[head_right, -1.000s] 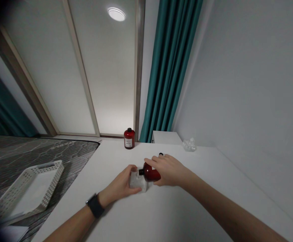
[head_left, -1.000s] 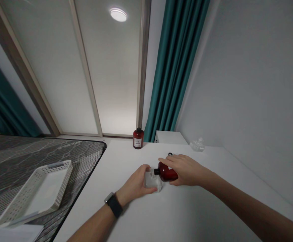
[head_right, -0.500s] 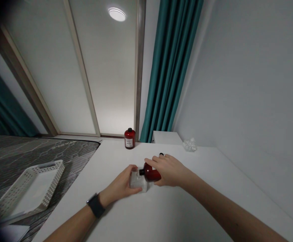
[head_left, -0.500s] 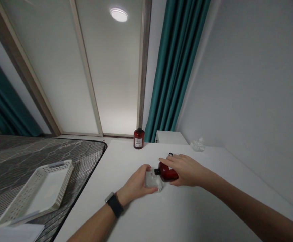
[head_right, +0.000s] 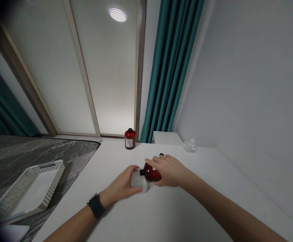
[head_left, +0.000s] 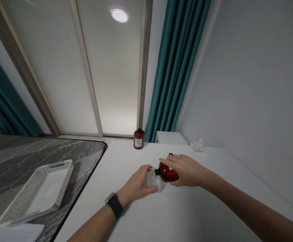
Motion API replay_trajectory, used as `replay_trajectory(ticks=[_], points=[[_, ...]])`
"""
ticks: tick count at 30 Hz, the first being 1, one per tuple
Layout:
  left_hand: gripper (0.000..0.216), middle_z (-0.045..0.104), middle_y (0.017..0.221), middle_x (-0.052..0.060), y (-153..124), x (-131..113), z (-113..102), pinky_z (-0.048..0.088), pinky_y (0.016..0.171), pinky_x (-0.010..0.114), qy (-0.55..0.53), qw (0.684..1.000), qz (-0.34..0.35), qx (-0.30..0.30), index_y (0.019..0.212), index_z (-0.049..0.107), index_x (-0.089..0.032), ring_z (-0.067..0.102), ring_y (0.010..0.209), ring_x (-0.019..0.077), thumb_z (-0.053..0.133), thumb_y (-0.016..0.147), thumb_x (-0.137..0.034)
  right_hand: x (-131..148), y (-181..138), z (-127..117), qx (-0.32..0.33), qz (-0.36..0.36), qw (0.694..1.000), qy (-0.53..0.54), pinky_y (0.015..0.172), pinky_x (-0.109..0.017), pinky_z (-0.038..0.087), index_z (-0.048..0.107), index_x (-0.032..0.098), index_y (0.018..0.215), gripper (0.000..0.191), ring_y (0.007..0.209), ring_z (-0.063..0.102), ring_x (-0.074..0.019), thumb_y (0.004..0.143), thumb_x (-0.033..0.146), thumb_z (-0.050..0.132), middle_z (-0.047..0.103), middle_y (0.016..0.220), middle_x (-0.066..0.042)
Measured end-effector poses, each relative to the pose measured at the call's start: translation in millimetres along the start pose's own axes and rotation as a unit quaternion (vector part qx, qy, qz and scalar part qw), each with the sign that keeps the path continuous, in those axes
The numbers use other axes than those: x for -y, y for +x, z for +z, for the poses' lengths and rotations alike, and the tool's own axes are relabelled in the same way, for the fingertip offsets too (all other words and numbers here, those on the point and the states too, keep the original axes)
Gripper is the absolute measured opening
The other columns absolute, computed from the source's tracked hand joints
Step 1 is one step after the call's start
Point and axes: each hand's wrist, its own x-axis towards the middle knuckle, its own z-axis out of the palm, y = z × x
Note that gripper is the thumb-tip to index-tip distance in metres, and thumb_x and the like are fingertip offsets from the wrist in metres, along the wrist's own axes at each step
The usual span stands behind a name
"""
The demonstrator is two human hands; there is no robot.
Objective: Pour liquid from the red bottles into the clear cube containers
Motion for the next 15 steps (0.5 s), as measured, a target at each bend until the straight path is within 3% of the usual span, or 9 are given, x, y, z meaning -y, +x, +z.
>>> replay_trajectory(ticks=[15], points=[[0.064,0.059,0.122,0.012,1.6,-3.9,-3.4,0.048,0.098,0.046,0.019,1.000,0.019,0.013,0.129,0.048,-0.020,0.058,0.113,0.0306,0.081,0.075,-0.033,-1.3,-0.3,0.4,0.003,-0.001,1.000,-0.002,0.091,-0.046,0.047,0.041,0.023,0.147,0.078,0.108,0.063,-0.0338,0.077,0.036,0.072,0.066,0.126,-0.013]])
